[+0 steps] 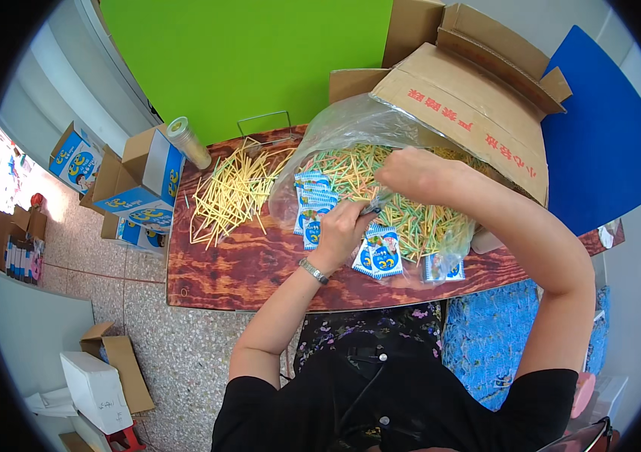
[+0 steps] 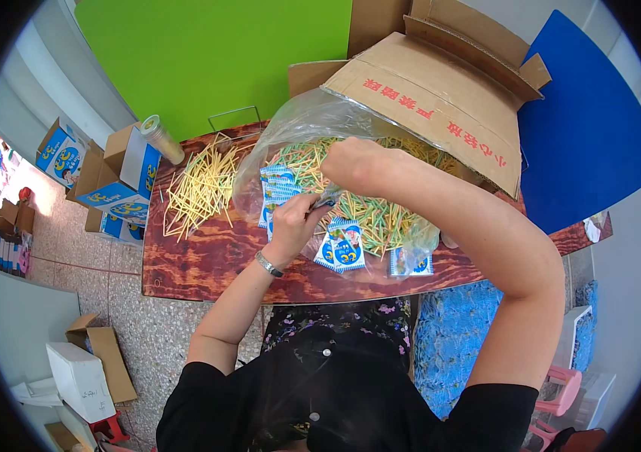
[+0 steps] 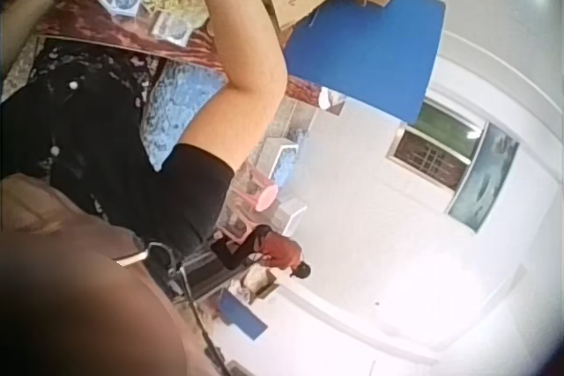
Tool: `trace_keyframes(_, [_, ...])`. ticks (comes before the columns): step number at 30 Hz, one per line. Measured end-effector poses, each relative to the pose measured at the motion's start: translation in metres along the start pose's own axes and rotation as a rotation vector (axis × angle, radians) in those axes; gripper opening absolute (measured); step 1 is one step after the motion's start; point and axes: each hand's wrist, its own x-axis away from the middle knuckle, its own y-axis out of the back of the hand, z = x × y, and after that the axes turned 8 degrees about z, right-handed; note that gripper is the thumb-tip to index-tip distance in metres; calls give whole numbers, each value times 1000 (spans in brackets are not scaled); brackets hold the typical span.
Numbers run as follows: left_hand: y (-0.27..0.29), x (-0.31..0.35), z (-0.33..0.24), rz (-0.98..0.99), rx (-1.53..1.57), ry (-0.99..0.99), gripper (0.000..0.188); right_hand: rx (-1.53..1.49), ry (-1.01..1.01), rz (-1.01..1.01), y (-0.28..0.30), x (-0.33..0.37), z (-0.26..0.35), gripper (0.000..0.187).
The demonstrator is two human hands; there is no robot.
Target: Packing small blue packages into a cardboard box with shredded paper.
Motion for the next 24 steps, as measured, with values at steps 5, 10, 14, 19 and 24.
trace_keyframes(5, [-10, -17, 7, -4, 55, 59, 25, 94, -26, -218, -6, 12, -6, 11])
trace_keyframes(10, [-11, -20, 7, 24, 84, 36, 26, -13, 125, -282, -5, 15, -12, 25])
trace_keyframes(14, [-8, -8, 14, 52, 132, 122, 25, -178, 358, -813, -31, 3, -12, 34])
trace_keyframes(19, [18, 23, 40, -23, 279, 399, 22, -269, 260, -859, -98, 2, 21, 19])
trace_keyframes(24, [32, 32, 34, -64, 502, 345, 19, -275, 460, -610, -198, -47, 120, 24])
